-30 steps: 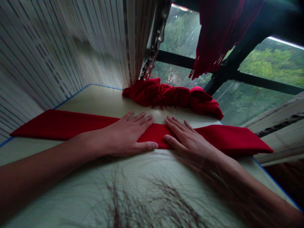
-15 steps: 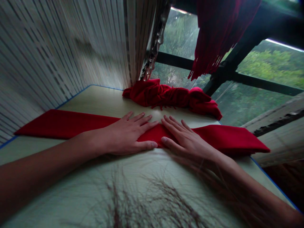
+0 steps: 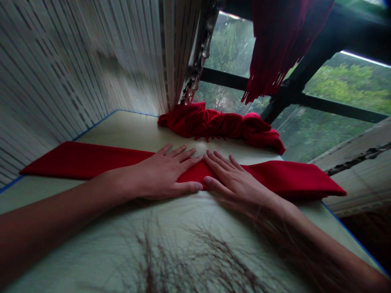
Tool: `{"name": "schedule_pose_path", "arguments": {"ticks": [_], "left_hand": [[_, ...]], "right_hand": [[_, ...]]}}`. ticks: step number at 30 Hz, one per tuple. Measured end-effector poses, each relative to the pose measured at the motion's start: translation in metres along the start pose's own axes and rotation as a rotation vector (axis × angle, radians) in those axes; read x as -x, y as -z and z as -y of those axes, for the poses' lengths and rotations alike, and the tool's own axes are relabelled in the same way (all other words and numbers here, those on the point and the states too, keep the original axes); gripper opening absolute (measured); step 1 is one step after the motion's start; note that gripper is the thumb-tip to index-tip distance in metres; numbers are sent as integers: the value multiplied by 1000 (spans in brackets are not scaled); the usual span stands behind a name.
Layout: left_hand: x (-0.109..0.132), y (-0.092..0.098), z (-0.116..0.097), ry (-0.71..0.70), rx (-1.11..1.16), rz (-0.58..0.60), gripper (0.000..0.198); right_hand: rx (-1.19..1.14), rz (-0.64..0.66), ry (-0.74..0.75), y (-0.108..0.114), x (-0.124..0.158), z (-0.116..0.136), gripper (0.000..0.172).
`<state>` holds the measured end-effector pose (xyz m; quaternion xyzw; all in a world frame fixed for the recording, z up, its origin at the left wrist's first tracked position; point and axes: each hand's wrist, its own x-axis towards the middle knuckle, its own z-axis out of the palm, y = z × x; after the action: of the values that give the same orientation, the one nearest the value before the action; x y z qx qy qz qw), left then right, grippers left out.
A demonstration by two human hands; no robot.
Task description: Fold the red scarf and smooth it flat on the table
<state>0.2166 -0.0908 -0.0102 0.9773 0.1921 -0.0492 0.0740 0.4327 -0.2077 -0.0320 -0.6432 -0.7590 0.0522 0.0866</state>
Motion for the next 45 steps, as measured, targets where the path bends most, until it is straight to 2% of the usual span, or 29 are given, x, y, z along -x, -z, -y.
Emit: {"name": "schedule_pose_path", "arguments": {"ticks": [3,7,10,13,21,28,34,38,45], "left_hand": [[0,0,1,-7,6,-8,85],[0,0,0,-2,4,1,86],[0,0,0,-7,4,-4,87],[0,-1,1,-18,11,-20,86],[0,0,1,-9,16,-11,85],[0,-1,3,-34,33,-37,86],[0,-1,3,-21,10,-18,85],[0,0,3,-27,17,-14,86],[1,0,1,-20,25,-12,85]], "right_hand": [[-8,44,-48,3,5,-9,75],[-10,31,-106,5,9,-17,75],[-10,-1,-61,3,5,-10,78],[-9,20,2,3,2,-2,79],[1,43,-53,6,10,-12,76],[-1,28,49,5,5,2,75],[-7,68,-12,11,12,-11,71],[-9,34,14,9,9,-7,72],[-23,82,20,11,11,-9,73]]}}
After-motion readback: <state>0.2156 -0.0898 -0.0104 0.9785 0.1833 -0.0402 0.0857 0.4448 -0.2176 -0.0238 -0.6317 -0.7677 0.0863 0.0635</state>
